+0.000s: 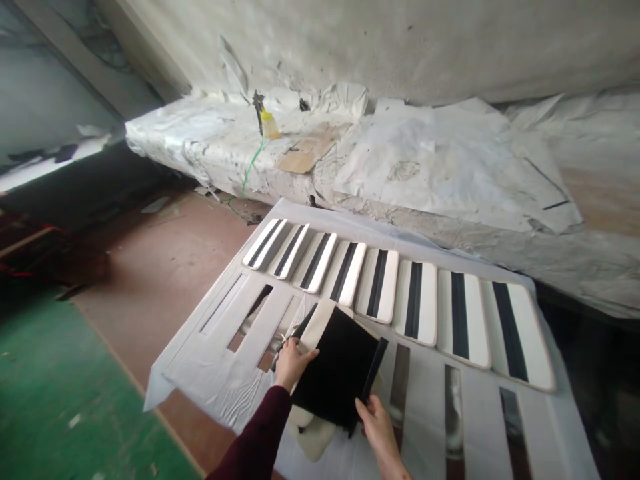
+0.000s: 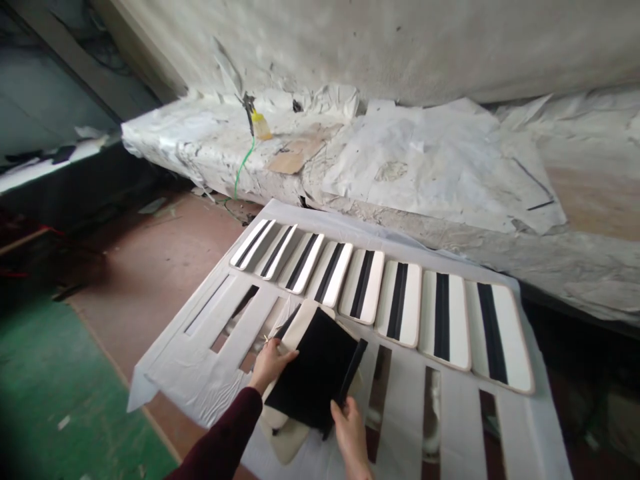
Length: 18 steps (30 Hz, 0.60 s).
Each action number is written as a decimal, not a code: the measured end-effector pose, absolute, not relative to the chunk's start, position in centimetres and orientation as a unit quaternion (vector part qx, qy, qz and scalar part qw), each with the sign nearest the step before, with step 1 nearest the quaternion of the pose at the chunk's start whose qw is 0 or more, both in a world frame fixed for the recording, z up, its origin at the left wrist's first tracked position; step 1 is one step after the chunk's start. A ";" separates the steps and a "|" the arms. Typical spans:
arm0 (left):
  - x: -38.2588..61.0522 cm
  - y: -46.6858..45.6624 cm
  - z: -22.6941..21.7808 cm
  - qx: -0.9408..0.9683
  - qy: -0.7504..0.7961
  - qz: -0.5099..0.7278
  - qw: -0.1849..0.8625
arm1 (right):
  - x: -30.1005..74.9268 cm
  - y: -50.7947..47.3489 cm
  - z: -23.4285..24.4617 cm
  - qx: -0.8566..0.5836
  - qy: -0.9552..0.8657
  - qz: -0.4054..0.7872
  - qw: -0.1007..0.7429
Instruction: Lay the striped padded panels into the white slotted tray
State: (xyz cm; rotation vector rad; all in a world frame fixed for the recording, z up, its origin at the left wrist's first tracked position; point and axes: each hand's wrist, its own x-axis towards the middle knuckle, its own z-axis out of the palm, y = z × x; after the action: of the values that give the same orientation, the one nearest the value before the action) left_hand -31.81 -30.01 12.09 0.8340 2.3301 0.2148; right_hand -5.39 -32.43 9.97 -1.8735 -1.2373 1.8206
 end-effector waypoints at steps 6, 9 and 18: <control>-29.3 -30.7 16.7 0.400 0.791 0.203 0.416 | -4.4 -33.0 13.5 -0.680 -0.490 0.510 0.192; -24.1 -33.3 20.1 0.442 0.741 0.280 0.421 | -5.5 -34.2 17.5 -0.626 -0.481 0.570 0.225; -17.5 -40.1 22.0 0.470 0.560 0.293 0.616 | -2.1 -38.0 21.6 -0.685 -0.291 0.600 0.292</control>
State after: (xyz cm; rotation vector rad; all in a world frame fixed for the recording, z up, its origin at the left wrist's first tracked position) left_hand -17.54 -40.12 21.96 1.0813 1.2902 0.6747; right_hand -2.12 -38.04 21.63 -1.8268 -0.7760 1.5990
